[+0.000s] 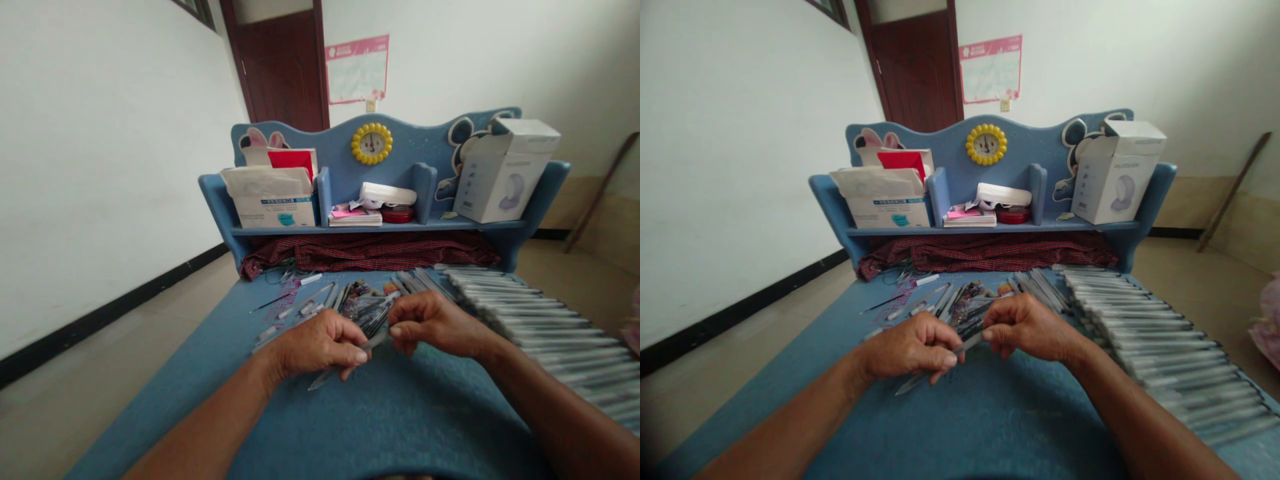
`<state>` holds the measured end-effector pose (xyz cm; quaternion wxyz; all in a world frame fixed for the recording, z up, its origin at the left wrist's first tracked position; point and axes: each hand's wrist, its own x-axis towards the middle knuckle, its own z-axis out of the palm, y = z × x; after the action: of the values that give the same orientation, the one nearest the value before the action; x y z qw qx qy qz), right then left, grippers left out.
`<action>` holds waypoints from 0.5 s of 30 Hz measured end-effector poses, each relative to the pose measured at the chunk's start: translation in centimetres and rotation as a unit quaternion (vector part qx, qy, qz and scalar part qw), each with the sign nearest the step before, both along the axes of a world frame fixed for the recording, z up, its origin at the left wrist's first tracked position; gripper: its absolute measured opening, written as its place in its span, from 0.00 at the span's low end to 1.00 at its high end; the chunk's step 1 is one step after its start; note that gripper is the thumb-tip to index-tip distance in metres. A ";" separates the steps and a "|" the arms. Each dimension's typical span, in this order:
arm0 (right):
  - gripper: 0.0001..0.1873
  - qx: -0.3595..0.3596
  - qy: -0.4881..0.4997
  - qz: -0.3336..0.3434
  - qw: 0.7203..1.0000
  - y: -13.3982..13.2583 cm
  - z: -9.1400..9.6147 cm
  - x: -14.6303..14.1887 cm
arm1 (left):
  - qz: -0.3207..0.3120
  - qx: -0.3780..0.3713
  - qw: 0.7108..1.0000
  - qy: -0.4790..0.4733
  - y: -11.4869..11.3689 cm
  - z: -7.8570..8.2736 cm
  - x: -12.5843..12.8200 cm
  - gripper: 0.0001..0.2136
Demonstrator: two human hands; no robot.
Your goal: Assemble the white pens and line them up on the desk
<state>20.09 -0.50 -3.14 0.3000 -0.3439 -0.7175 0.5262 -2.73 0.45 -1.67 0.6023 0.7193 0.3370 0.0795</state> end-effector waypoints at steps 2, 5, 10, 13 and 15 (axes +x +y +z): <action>0.20 0.017 -0.019 0.003 1.000 0.0 -0.1 -0.2 | -0.003 -0.003 1.000 0.005 0.0 0.0 0.0 0.09; 0.26 0.035 -0.053 -0.005 0.998 0.0 -0.1 -0.2 | 0.000 -0.001 1.000 0.002 0.0 0.1 0.0 0.09; 0.18 0.038 -0.026 -0.018 0.999 0.0 0.1 0.0 | 0.005 0.000 1.000 -0.013 0.0 0.1 0.1 0.09; 0.21 0.035 -0.035 -0.017 0.999 -0.1 0.0 -0.2 | 0.005 -0.012 1.000 -0.014 0.0 0.0 0.2 0.09; 0.24 0.039 -0.057 -0.025 0.997 -0.1 -0.1 -0.3 | 0.008 -0.011 1.000 -0.014 -0.1 -0.1 0.2 0.09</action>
<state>19.83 -0.61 -3.23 0.2847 -0.3793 -0.7447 0.4696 -2.55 0.38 -1.77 0.6145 0.7086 0.3349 0.0901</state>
